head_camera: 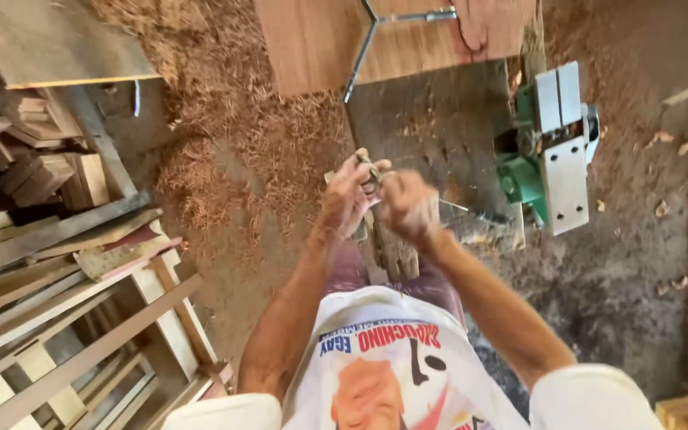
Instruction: The person handles a drill bit and chuck, fitting the bit into the chuck and tightening it with a screwdriver. They then work on a green benchtop woodworking machine, using a T-handle wrench and their hands to loosen, position, and re-tighten metal components on the machine.
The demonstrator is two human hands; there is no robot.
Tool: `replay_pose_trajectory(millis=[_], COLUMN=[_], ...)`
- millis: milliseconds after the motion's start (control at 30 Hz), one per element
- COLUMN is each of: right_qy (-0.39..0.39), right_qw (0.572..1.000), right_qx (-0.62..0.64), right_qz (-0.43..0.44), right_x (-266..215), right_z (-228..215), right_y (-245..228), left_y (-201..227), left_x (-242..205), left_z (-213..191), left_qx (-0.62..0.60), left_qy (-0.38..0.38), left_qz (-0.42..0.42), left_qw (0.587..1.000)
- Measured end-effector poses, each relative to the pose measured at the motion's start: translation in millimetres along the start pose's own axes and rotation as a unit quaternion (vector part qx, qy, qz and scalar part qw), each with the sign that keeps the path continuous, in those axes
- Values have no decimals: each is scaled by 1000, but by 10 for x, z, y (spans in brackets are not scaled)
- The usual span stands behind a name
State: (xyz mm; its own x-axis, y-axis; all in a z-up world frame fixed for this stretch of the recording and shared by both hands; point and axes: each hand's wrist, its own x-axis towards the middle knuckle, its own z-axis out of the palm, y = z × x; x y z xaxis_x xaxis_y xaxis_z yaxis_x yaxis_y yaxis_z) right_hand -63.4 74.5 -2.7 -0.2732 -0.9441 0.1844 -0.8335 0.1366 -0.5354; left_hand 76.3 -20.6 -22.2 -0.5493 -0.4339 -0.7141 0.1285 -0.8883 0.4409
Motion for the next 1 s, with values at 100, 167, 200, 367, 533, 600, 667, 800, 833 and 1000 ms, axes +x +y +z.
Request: replay_pose_trajectory(millis=[100,167,200,367,533,600,667,800,833,1000], right_qy=[-44,-26,11,15,-135,-153,-171,-106,-75,-102], right_qw=[998,998,998,971,991,988,982,962,949,993], right_qx=[-7,21,61,157,0,35,73,249,289,53], right_qz=[-33,-48,-13,179,-8,10,16,33,106,23], right_x=[-231,-289,-328,-236,6,-189,-319,-608,-663,-429], right_z=[-182,-315,-346,-471,-440,-393,-354,-236,-180,-440], right_y=[-358,-402,-346,-109,-403,-468,-443,-192,-110,-452], left_y=[-90,-74,-22,-10,-377,-326,-249,-234,-235,-547], left_x=[-123,-184,-193,-314,-179,-284,-328,-361,-354,-214], left_z=[-49,-63,-53,7,-136,-27,30,25,28,-229], left_qx=[-72,-99,-113,-131,-52,-35,-19,-60,-54,-123], left_qy=[-86,-126,-139,-158,-109,-78,-42,-47,-52,-113], left_qz=[38,62,54,4,15,6,9,8,6,-11], left_qw=[993,985,982,979,993,996,999,997,997,986])
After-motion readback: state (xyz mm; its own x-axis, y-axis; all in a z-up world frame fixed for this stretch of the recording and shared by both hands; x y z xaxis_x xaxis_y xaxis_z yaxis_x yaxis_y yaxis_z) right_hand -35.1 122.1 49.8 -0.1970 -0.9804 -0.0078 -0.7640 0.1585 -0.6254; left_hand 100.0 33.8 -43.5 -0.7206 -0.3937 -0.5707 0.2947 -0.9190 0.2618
